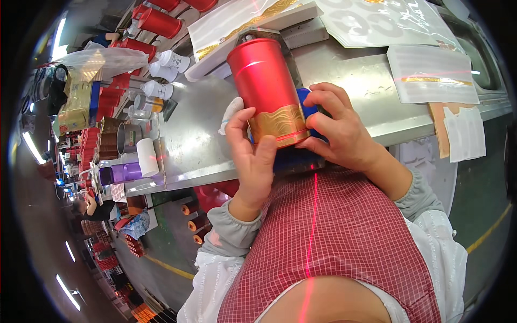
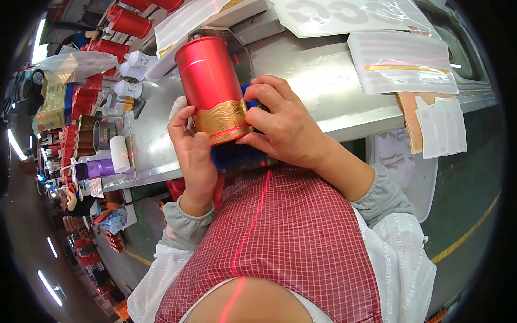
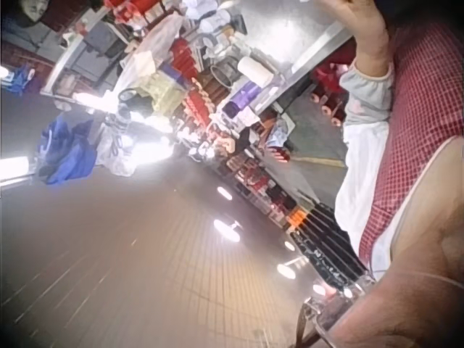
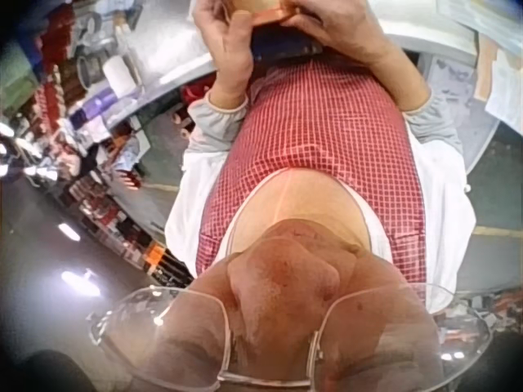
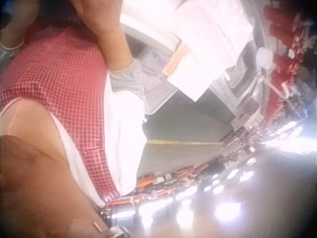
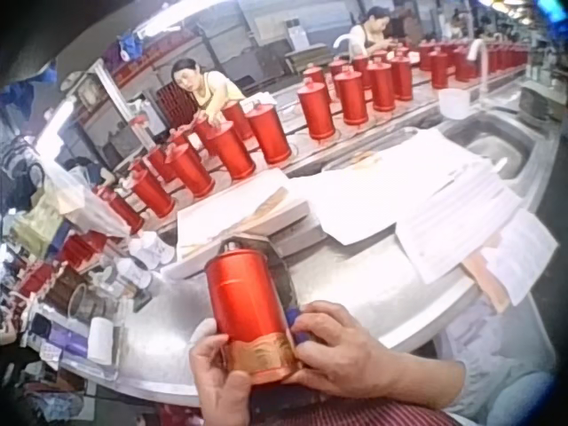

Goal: The person applies a gold decorative label to a red cylindrical can. They peel the label from a backing sheet, wrap it around the can, and smooth it down with their fingers. They then use a green plastic scraper to press the label firmly against the can's surface and trim the excess edges.

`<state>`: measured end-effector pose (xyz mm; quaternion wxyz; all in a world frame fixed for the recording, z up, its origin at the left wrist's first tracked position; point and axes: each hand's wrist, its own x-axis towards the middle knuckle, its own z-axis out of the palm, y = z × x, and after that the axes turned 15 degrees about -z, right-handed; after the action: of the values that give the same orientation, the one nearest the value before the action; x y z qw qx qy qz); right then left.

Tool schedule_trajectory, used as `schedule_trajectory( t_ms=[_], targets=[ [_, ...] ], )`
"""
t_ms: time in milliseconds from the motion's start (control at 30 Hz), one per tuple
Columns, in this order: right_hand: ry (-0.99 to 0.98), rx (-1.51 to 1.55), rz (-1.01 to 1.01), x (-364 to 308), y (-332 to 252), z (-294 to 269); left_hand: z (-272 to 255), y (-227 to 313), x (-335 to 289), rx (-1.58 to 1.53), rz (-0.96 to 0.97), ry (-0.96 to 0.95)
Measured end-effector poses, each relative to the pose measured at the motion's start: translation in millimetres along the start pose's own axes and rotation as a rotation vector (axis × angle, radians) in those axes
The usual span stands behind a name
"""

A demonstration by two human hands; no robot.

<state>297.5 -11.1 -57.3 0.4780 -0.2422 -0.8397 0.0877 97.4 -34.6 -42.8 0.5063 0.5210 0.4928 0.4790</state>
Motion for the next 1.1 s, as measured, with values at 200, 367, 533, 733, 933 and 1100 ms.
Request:
schedule_trajectory(
  t_ms=[200,367,533,733,933,1100],
  targets=[
    [0.203,0.388,0.254,-8.7,-6.9,-19.9,-16.2,-10.6,-5.4,-0.021,-0.029,-0.101],
    [0.127,0.885,0.707,-8.2,-14.0,-37.5,-27.9,-20.5,-1.5,0.319,0.118,-0.064],
    [-0.037,0.794,0.660,0.2,-12.3,-27.8,-20.1,-11.2,0.6,0.108,0.036,-0.054],
    [-0.051,0.790,0.548,13.1,-13.4,-20.2,-6.6,-0.8,4.6,0.284,0.104,0.041],
    [-0.041,0.798,0.563,14.5,-16.2,-23.8,-4.3,4.8,7.1,0.380,0.134,0.052],
    [-0.028,0.810,0.601,11.5,-16.2,-24.8,-0.3,10.0,7.7,0.421,0.137,0.057]
  ],
)
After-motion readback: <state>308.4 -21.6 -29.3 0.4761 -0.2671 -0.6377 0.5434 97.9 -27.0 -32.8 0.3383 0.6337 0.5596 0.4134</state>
